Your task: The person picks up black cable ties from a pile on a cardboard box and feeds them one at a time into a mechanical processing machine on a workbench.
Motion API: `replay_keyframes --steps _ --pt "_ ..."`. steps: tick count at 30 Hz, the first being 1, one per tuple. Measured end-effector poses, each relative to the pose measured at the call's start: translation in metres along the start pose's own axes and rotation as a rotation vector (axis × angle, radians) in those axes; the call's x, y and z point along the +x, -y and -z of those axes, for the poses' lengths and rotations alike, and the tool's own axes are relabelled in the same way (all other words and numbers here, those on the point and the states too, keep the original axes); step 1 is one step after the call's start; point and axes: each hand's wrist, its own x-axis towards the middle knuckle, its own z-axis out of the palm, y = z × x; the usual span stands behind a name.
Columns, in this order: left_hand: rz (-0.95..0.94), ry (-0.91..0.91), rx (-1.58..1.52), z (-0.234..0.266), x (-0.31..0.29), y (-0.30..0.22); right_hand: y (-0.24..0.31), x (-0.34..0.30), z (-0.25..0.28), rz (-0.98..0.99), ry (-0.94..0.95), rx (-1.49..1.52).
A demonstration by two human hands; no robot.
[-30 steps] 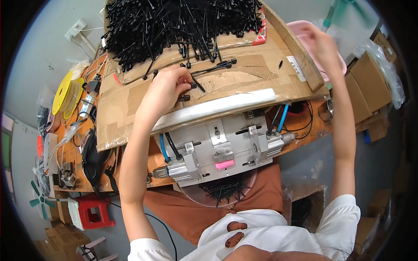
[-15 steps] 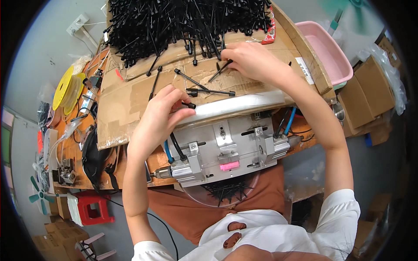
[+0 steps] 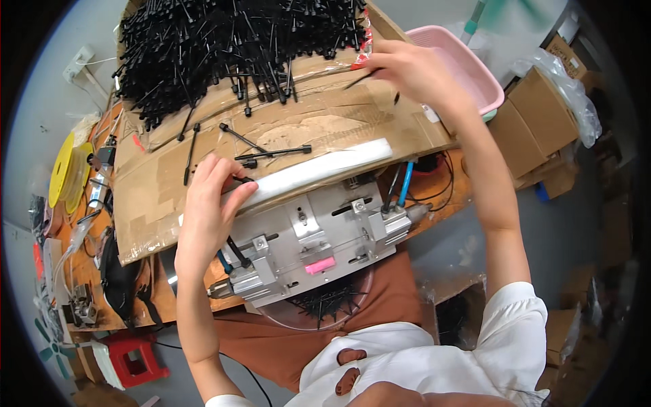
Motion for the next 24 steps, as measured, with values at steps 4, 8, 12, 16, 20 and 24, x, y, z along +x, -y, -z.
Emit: replay_keyframes --steps 4,8,12,16,20,24 --pt "0.033 0.023 0.016 -0.002 0.003 0.001 -0.038 -0.035 0.007 -0.101 0.271 -0.098" --pt "0.026 0.002 0.038 -0.001 -0.001 0.003 -0.017 -0.035 0.002 -0.078 0.297 -0.044" --pt "0.012 -0.007 0.013 0.0 -0.003 0.002 -0.017 -0.028 0.004 -0.029 0.264 -0.202" --pt "-0.013 -0.025 0.079 0.001 -0.008 0.0 -0.063 -0.035 0.043 -0.374 0.059 -0.458" --pt "0.019 -0.041 0.075 0.003 -0.014 -0.003 -0.089 -0.03 0.033 -0.37 0.012 -0.55" --pt "0.052 -0.094 0.047 0.005 -0.022 -0.002 -0.003 0.05 -0.01 -0.238 0.108 0.079"
